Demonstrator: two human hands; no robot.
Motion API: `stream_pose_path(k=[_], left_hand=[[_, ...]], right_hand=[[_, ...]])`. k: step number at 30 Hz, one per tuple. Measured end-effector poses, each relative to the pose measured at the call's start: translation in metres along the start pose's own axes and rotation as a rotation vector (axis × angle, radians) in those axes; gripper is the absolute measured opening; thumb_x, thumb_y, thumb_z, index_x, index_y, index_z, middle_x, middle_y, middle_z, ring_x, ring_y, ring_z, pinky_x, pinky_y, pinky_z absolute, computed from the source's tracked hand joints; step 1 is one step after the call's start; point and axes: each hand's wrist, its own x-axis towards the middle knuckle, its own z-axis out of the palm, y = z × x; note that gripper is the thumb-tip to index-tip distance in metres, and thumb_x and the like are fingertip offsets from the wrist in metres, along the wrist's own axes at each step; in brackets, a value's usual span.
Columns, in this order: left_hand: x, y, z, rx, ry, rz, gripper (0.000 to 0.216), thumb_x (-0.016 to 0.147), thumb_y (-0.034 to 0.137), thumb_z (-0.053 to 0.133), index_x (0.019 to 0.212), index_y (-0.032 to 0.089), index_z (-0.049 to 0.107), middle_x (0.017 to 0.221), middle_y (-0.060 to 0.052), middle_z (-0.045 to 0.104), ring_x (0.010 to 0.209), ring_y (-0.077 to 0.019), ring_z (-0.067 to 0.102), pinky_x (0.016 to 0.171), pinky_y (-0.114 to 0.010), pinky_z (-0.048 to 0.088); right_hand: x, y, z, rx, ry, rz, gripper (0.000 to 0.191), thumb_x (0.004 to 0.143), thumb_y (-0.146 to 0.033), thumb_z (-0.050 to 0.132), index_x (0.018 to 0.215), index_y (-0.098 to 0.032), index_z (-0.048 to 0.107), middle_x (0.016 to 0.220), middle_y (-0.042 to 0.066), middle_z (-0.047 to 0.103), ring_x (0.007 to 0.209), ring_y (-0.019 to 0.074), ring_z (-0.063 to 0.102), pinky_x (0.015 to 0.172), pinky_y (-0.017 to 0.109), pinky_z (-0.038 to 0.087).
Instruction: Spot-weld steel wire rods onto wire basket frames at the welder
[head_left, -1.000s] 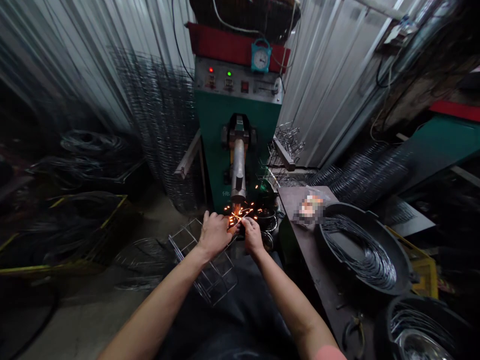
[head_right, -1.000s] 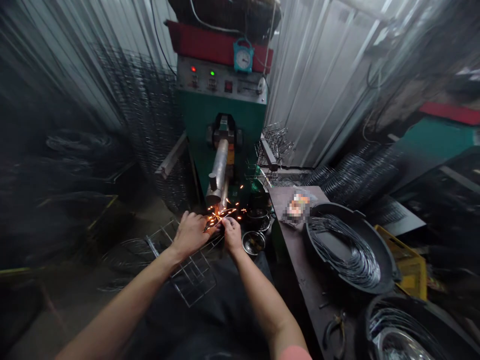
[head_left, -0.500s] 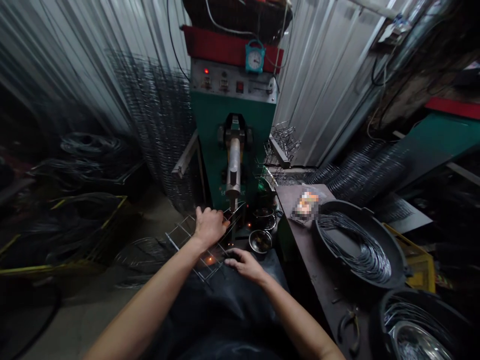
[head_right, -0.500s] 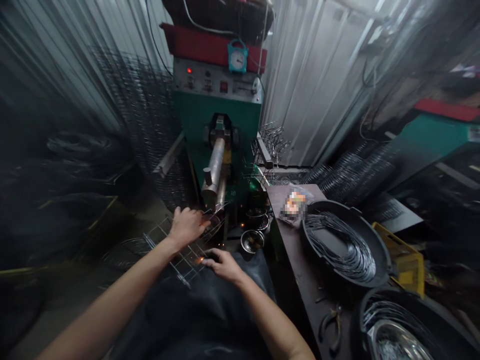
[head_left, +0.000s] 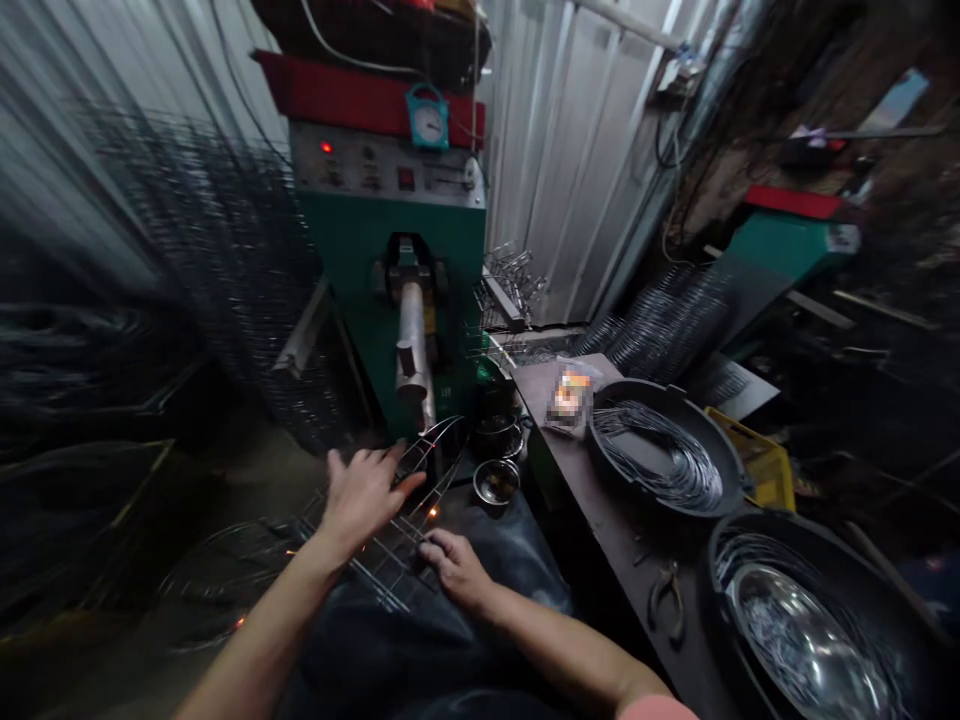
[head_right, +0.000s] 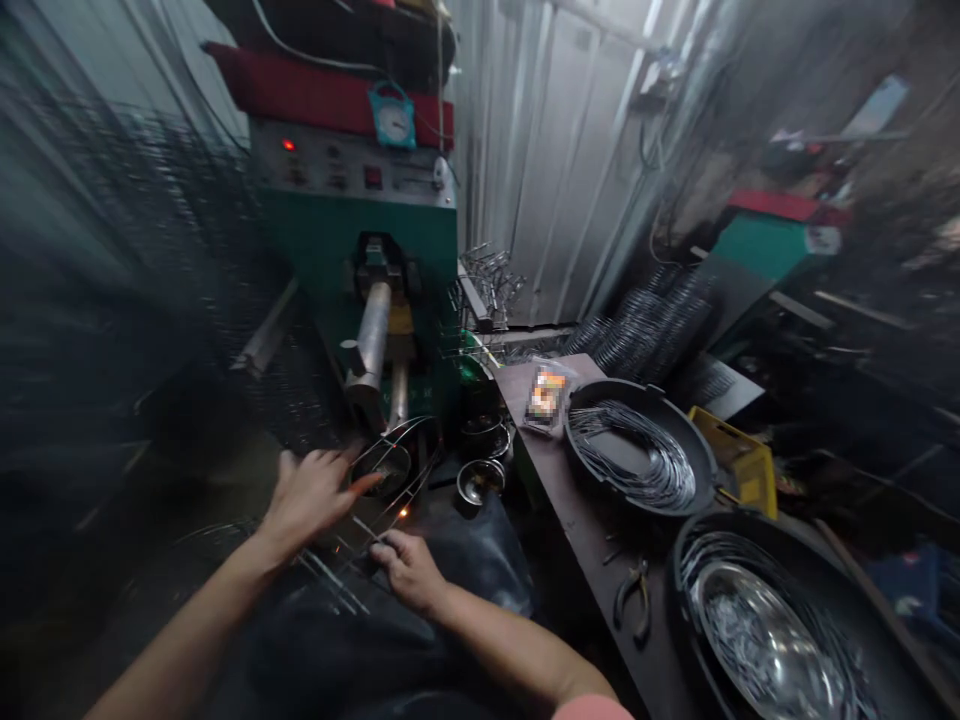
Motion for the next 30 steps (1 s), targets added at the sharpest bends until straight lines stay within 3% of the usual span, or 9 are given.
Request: stream_pose_path(k=[4, 6, 11, 14, 17, 21, 24, 26, 30], left_hand=[[-0.079, -0.013, 0.009, -0.162, 0.409, -0.079, 0.068, 0.078, 0.059, 0.042, 0.132, 0.018, 0.034, 0.119, -0.016, 0.053, 0.111, -0.0308, 0.048, 0.099, -0.056, 0.023], [-0.122, -0.015, 0.027, -0.230, 0.516, -0.162, 0.066, 0.077, 0.058, 0.044, 0.132, 0.022, 0.033, 0.117, -0.013, 0.053, 0.107, -0.0289, 0.051, 0.096, -0.050, 0.033], [-0.182, 0.000, 0.064, -0.200, 0.376, 0.183, 0.072, 0.072, 0.050, 0.057, 0.133, 0.021, 0.033, 0.120, -0.015, 0.053, 0.112, -0.0316, 0.049, 0.098, -0.052, 0.030], [-0.188, 0.001, 0.051, -0.126, 0.385, 0.360, 0.055, 0.072, 0.033, 0.061, 0.124, 0.023, 0.045, 0.108, -0.010, 0.061, 0.106, -0.0267, 0.053, 0.104, -0.052, 0.020], [-0.190, -0.009, 0.025, -0.083, 0.412, 0.408, 0.039, 0.071, 0.035, 0.063, 0.109, 0.026, 0.056, 0.090, -0.004, 0.064, 0.090, -0.0223, 0.058, 0.104, -0.056, 0.013], [-0.203, -0.016, 0.000, -0.043, 0.435, 0.260, 0.034, 0.073, 0.042, 0.061, 0.104, 0.028, 0.061, 0.085, -0.004, 0.062, 0.086, -0.0204, 0.056, 0.101, -0.058, 0.020], [-0.214, -0.027, -0.005, -0.033, 0.432, 0.017, 0.046, 0.074, 0.053, 0.055, 0.109, 0.024, 0.059, 0.089, -0.005, 0.062, 0.091, -0.0192, 0.055, 0.100, -0.051, 0.026], [-0.226, -0.050, -0.005, -0.035, 0.468, -0.199, 0.058, 0.069, 0.064, 0.051, 0.107, 0.022, 0.060, 0.088, -0.006, 0.061, 0.088, -0.0191, 0.055, 0.099, -0.049, 0.028], [-0.279, -0.097, -0.007, 0.037, 0.367, -0.576, 0.067, 0.066, 0.071, 0.046, 0.110, 0.022, 0.059, 0.088, -0.006, 0.061, 0.086, -0.0199, 0.055, 0.094, -0.045, 0.033]], right_hand=[[-0.021, -0.012, -0.005, 0.063, 0.126, 0.051, 0.039, 0.076, -0.054, 0.051, 0.065, -0.018, 0.050, 0.059, -0.003, 0.044, 0.056, 0.0095, 0.040, 0.056, 0.022, 0.034], [-0.027, -0.019, -0.005, 0.160, 0.148, 0.072, 0.041, 0.075, -0.057, 0.052, 0.065, -0.017, 0.050, 0.057, -0.003, 0.045, 0.053, 0.0086, 0.040, 0.054, 0.022, 0.035], [-0.034, -0.038, 0.015, 0.406, 0.112, 0.153, 0.043, 0.069, -0.059, 0.058, 0.068, -0.016, 0.052, 0.055, -0.003, 0.050, 0.047, 0.0071, 0.043, 0.045, 0.020, 0.034], [-0.034, -0.049, 0.032, 0.502, 0.117, 0.192, 0.041, 0.066, -0.056, 0.062, 0.068, -0.016, 0.052, 0.053, -0.004, 0.050, 0.046, 0.0066, 0.044, 0.043, 0.018, 0.034], [-0.029, -0.062, 0.040, 0.544, 0.074, 0.231, 0.040, 0.064, -0.053, 0.065, 0.070, -0.015, 0.055, 0.055, -0.003, 0.054, 0.047, 0.0066, 0.046, 0.045, 0.018, 0.036], [-0.026, -0.079, 0.040, 0.266, -0.152, 0.236, 0.040, 0.063, -0.048, 0.068, 0.086, -0.017, 0.062, 0.078, 0.002, 0.065, 0.070, 0.0133, 0.059, 0.070, 0.028, 0.047], [-0.025, -0.079, 0.036, -0.155, -0.207, 0.188, 0.051, 0.062, -0.045, 0.069, 0.106, -0.022, 0.061, 0.111, 0.004, 0.061, 0.108, 0.0215, 0.052, 0.096, 0.036, 0.038], [-0.016, -0.070, 0.030, -0.356, -0.310, 0.197, 0.056, 0.065, -0.050, 0.064, 0.113, -0.023, 0.058, 0.122, 0.005, 0.056, 0.118, 0.0242, 0.046, 0.101, 0.038, 0.034], [0.007, -0.036, 0.018, -0.617, -0.475, 0.265, 0.059, 0.063, -0.058, 0.060, 0.109, -0.020, 0.062, 0.117, 0.006, 0.061, 0.115, 0.0276, 0.050, 0.097, 0.035, 0.041]])
